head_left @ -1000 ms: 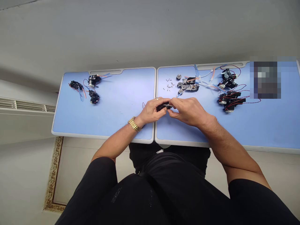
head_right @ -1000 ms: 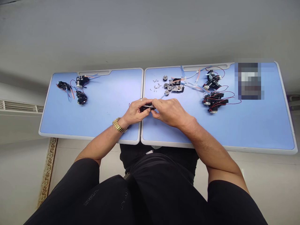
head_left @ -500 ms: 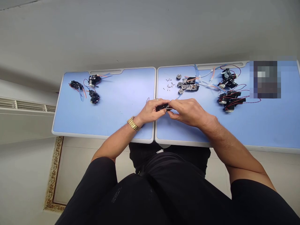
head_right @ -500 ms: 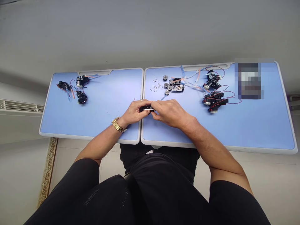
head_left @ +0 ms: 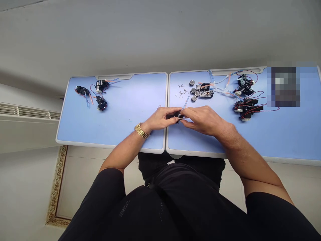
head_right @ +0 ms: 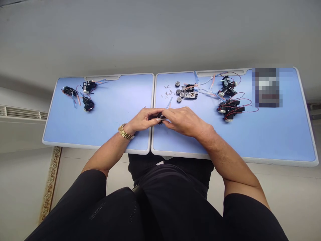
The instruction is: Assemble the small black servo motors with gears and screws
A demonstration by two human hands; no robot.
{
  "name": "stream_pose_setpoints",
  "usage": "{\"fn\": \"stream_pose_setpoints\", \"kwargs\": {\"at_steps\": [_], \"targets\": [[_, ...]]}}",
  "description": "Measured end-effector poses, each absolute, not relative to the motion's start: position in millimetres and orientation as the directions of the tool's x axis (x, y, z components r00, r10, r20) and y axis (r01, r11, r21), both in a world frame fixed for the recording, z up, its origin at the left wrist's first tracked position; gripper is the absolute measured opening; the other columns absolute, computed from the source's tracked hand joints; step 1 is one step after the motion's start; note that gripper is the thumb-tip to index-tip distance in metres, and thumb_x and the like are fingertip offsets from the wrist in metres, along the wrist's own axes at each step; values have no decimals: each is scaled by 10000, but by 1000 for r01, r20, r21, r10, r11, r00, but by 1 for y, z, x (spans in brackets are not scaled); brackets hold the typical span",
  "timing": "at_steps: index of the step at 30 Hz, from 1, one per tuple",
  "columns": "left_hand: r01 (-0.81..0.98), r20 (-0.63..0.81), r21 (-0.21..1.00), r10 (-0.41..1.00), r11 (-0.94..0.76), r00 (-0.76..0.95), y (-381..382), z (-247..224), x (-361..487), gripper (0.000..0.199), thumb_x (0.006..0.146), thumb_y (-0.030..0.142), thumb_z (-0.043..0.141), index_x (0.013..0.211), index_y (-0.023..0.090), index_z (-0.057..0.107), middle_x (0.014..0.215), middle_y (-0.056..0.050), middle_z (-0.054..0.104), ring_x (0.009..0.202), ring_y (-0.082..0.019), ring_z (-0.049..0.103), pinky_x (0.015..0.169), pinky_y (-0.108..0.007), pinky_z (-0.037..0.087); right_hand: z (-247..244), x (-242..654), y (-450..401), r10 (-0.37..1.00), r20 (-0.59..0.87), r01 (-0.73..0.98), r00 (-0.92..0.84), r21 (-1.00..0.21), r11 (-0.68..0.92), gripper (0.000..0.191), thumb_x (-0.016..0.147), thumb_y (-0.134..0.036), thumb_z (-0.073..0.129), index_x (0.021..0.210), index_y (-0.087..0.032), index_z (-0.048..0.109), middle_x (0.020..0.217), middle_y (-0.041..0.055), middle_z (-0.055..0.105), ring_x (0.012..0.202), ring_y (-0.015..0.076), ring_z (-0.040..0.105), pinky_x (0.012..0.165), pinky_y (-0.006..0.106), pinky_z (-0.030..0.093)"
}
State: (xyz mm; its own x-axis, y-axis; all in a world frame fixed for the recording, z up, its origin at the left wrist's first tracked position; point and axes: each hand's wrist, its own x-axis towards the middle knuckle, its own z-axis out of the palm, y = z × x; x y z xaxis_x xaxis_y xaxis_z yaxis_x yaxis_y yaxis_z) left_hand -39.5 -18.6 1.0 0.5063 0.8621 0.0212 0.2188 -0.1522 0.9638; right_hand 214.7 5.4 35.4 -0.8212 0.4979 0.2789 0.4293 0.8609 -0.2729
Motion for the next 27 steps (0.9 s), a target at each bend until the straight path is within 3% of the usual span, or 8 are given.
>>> {"fn": "stream_pose_setpoints", "kwargs": {"at_steps": [8,19,27], "targets": [[125,-1,990,862,-72,508,-17,-2,-42,441,987,344,763,1396,181,796,883,-39,795,757,-125,693,737,-273,594,38,215,6,455,309,398,-835,-232,888,141,1081,-228,545,998,-199,655,821,37,767,686,172,622,627,327,307],[93,-23,995,837,-34,547,-14,-2,-46,492,1014,463,792,1437,213,794,994,-68,840,819,-128,724,806,-279,621,38,216,6,449,319,382,-835,-252,889,150,1093,-244,567,981,-199,656,813,33,752,701,173,629,628,330,307],[89,-30,996,826,-24,563,-13,-4,-51,558,1012,507,798,1496,232,758,1232,-116,854,995,-182,789,947,-332,651,38,216,5,434,347,376,-831,-224,899,169,1105,-241,557,972,-197,653,794,25,737,684,170,624,620,331,305]]}}
